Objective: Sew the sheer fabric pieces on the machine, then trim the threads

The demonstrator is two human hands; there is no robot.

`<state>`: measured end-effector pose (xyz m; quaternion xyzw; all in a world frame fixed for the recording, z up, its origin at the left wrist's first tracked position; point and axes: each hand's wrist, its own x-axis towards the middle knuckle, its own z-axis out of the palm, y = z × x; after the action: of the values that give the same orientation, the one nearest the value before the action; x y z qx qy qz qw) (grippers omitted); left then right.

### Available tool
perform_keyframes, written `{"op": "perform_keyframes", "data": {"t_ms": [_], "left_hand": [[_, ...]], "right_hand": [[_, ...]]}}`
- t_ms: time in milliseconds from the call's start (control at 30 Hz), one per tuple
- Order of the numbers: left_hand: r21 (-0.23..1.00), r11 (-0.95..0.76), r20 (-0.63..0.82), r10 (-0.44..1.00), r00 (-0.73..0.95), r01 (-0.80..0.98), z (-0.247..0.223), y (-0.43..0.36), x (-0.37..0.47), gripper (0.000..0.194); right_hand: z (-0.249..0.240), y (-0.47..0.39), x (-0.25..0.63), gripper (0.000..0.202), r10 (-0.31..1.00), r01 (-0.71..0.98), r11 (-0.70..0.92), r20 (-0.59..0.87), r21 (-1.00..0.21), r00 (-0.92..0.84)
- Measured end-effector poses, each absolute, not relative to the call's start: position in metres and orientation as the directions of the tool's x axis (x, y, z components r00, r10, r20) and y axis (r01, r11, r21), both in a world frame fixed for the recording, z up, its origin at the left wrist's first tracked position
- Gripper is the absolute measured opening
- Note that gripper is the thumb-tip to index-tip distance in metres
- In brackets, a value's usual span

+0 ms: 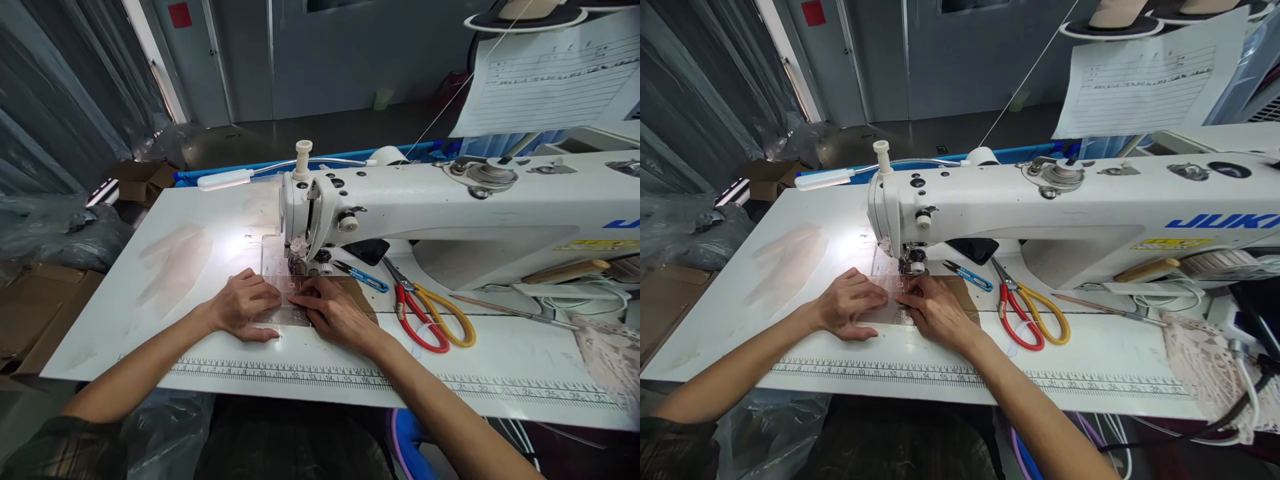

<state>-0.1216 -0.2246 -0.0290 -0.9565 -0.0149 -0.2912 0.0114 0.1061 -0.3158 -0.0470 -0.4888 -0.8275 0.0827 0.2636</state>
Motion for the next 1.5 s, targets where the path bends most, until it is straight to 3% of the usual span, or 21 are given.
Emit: {"op": "perform_keyframes", "data": {"t_ms": [133, 333, 633, 967, 1267, 1500], "left_hand": [[0.033, -0.996, 0.486, 0.091, 0.869, 0.086, -0.016, -0.212, -0.126, 0.055], [0.101, -0.986, 0.4, 0.161, 0.902, 0.131, -0.024, -0.201, -0.118, 0.053], [0.131, -0.98, 0.404, 0.19, 0.895, 0.149, -0.035, -0.205, -0.119, 0.044], [-0.03, -0.955, 0.266, 0.278, 0.923, 0.296, -0.027, -0.214, -0.112, 0.054], [-0.208, -0.942, 0.165, 0.232, 0.959, 0.264, -0.017, -0.217, -0.103, 0.044], [-0.183, -0.956, 0.157, 0.2, 0.967, 0.228, -0.016, -0.206, -0.1, 0.043]], "right_hand": [[-0.047, -0.315, 0.106, 0.036, 0.856, 0.762, 0.503, 0.359, -0.407, -0.373], [-0.05, -0.314, 0.105, 0.035, 0.851, 0.755, 0.507, 0.382, -0.416, -0.361], [-0.05, -0.314, 0.107, 0.036, 0.842, 0.758, 0.52, 0.382, -0.393, -0.38], [-0.054, -0.314, 0.107, 0.035, 0.834, 0.764, 0.528, 0.395, -0.37, -0.385], [-0.052, -0.314, 0.106, 0.036, 0.844, 0.76, 0.516, 0.384, -0.394, -0.374], [-0.053, -0.314, 0.106, 0.036, 0.88, 0.767, 0.463, 0.339, -0.444, -0.334]]}}
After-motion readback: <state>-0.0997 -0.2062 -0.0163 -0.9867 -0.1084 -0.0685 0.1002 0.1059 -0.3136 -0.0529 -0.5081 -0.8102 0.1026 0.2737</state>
